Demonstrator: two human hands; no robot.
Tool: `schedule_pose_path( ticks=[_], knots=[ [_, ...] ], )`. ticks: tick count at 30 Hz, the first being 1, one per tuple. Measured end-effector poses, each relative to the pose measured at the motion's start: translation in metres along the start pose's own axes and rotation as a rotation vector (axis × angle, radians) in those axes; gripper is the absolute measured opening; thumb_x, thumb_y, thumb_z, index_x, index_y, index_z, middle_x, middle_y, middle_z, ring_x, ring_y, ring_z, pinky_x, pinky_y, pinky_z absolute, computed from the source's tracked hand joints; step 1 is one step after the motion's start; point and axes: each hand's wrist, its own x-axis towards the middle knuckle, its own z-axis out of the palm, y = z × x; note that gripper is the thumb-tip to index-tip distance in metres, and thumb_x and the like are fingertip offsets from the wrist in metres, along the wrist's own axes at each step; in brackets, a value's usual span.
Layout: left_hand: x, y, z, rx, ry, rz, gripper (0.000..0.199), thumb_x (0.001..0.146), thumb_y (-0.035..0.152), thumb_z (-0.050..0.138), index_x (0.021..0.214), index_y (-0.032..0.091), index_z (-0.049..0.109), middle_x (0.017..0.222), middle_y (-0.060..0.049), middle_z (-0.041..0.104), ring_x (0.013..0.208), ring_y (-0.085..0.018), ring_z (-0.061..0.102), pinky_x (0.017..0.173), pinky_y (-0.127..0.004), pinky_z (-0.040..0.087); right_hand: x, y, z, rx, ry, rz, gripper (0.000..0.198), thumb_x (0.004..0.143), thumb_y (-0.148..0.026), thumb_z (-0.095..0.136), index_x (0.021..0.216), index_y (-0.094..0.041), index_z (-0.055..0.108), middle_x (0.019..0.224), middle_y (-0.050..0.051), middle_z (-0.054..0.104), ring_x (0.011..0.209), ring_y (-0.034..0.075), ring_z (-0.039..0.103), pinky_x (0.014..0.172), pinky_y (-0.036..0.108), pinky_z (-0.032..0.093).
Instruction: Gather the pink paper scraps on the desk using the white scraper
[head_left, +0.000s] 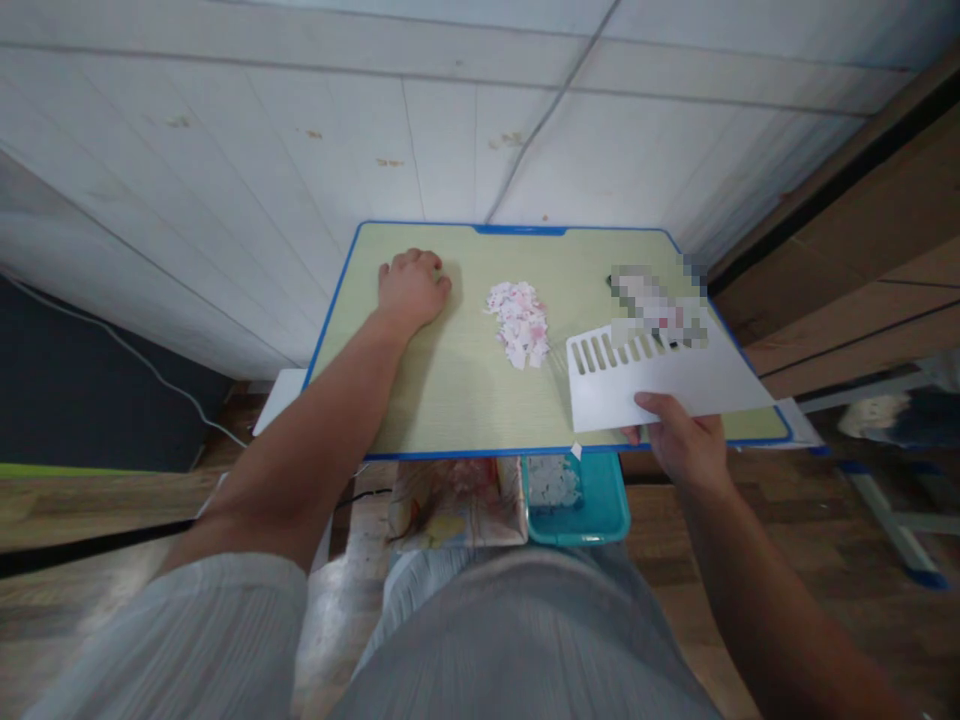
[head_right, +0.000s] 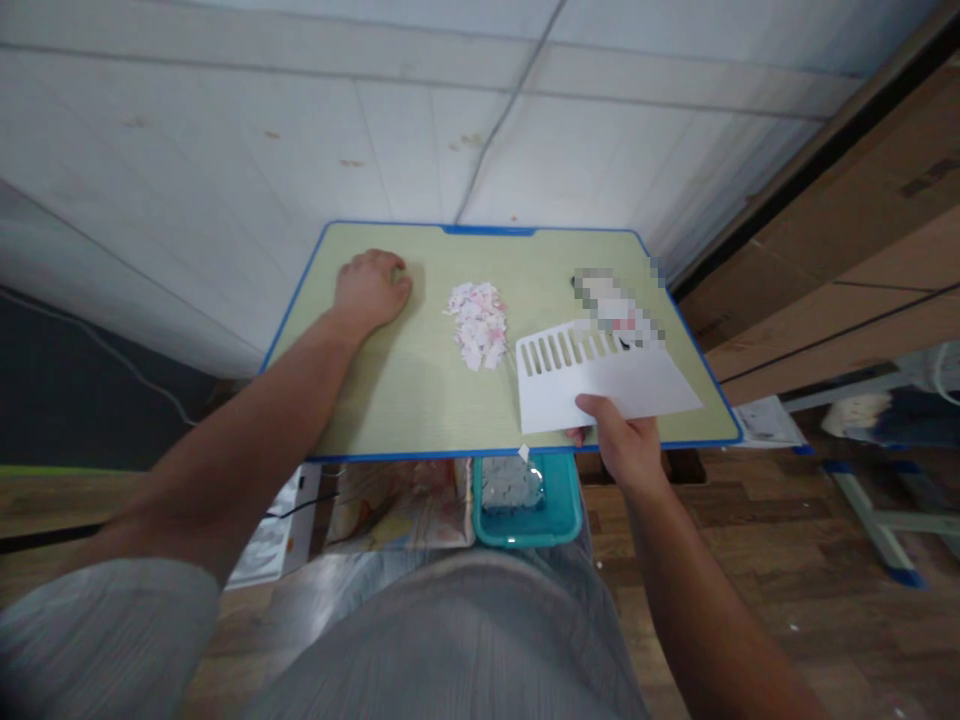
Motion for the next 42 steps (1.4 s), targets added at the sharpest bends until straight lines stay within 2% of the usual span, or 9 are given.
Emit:
schedule_pose_path(
  ticks=[5, 10, 13, 17, 20, 24, 28, 35, 42],
  knots=[
    [-0.012, -0.011, -0.01, 0.025, -0.054, 0.006, 0.053, 0.114, 0.043, 0.064, 0.163, 0.027, 0.079, 0.182, -0.019, 0.071, 0.173, -0.05, 0.057, 0.147, -0.076, 0.039, 0.0, -0.003, 0.001, -0.015, -0.04, 0.005, 0.028, 0.086, -0.046, 0.087, 0.081, -0.033, 0.063, 0.061, -0.002, 0.058, 0.052, 0.022, 0.05, 0.047, 0.04, 0.044],
    [-0.034, -0.028, -0.017, -0.001, -0.052, 0.009, 0.058, 0.117, 0.049, 0.064, 0.169, 0.025, 0.076, 0.186, -0.017, 0.07, 0.176, -0.046, 0.056, 0.15, -0.069, 0.04, -0.001, -0.001, -0.001, 0.002, -0.026, 0.027, 0.023, 0.083, -0.045, 0.087, 0.087, -0.033, 0.068, 0.062, -0.002, 0.059, 0.05, 0.021, 0.05, 0.044, 0.038, 0.039],
    [-0.038, -0.028, -0.015, -0.014, -0.011, -0.003, 0.057, 0.113, 0.047, 0.065, 0.165, 0.026, 0.079, 0.181, -0.019, 0.073, 0.174, -0.048, 0.058, 0.148, -0.07, 0.041, 0.002, 0.002, -0.003, 0.009, 0.013, -0.005, 0.024, 0.087, -0.047, 0.089, 0.089, -0.032, 0.07, 0.066, -0.001, 0.066, 0.053, 0.023, 0.057, 0.047, 0.04, 0.047],
    [-0.033, -0.024, -0.013, -0.018, 0.015, 0.0, 0.057, 0.111, 0.046, 0.064, 0.161, 0.023, 0.081, 0.177, -0.022, 0.075, 0.172, -0.047, 0.061, 0.147, -0.068, 0.043, 0.008, 0.003, 0.009, -0.021, 0.113, -0.06, 0.035, 0.09, -0.058, 0.096, 0.091, -0.029, 0.077, 0.074, 0.003, 0.08, 0.057, 0.026, 0.07, 0.057, 0.044, 0.064],
    [-0.028, -0.025, -0.013, -0.021, 0.027, -0.019, 0.057, 0.11, 0.046, 0.064, 0.157, 0.022, 0.083, 0.175, -0.022, 0.076, 0.169, -0.046, 0.063, 0.147, -0.064, 0.045, 0.014, 0.001, 0.028, -0.053, 0.176, -0.071, 0.043, 0.091, -0.066, 0.098, 0.093, -0.026, 0.081, 0.075, 0.006, 0.084, 0.056, 0.026, 0.075, 0.063, 0.044, 0.07],
    [-0.023, -0.03, -0.012, -0.056, 0.042, -0.032, 0.052, 0.109, 0.043, 0.065, 0.152, 0.023, 0.086, 0.173, -0.02, 0.077, 0.167, -0.044, 0.064, 0.146, -0.061, 0.047, 0.024, 0.0, 0.047, -0.117, 0.105, -0.061, 0.052, 0.092, -0.076, 0.095, 0.087, -0.027, 0.081, 0.077, 0.008, 0.087, 0.063, 0.028, 0.081, 0.077, 0.047, 0.076],
    [-0.02, -0.035, -0.007, -0.07, 0.053, -0.021, 0.05, 0.107, 0.041, 0.065, 0.15, 0.025, 0.086, 0.17, -0.017, 0.08, 0.165, -0.043, 0.065, 0.145, -0.061, 0.049, 0.028, -0.004, 0.048, -0.221, 0.046, -0.072, 0.055, 0.096, -0.076, 0.091, 0.073, -0.029, 0.076, 0.071, 0.007, 0.084, 0.074, 0.031, 0.087, 0.099, 0.052, 0.077],
    [-0.02, -0.036, -0.006, -0.088, 0.051, -0.02, 0.049, 0.106, 0.039, 0.066, 0.148, 0.025, 0.088, 0.169, -0.017, 0.081, 0.164, -0.044, 0.066, 0.145, -0.063, 0.049, 0.022, -0.009, 0.048, -0.121, 0.112, -0.102, 0.049, 0.092, -0.071, 0.096, 0.081, -0.027, 0.079, 0.073, 0.007, 0.085, 0.056, 0.026, 0.075, 0.066, 0.045, 0.072],
    [-0.018, -0.038, -0.006, -0.065, 0.054, -0.014, 0.05, 0.106, 0.039, 0.066, 0.147, 0.024, 0.089, 0.167, -0.017, 0.083, 0.161, -0.044, 0.069, 0.143, -0.061, 0.052, 0.026, -0.006, 0.05, -0.124, 0.113, -0.091, 0.05, 0.091, -0.071, 0.097, 0.084, -0.026, 0.078, 0.073, 0.007, 0.084, 0.055, 0.025, 0.074, 0.068, 0.043, 0.072]
  ],
)
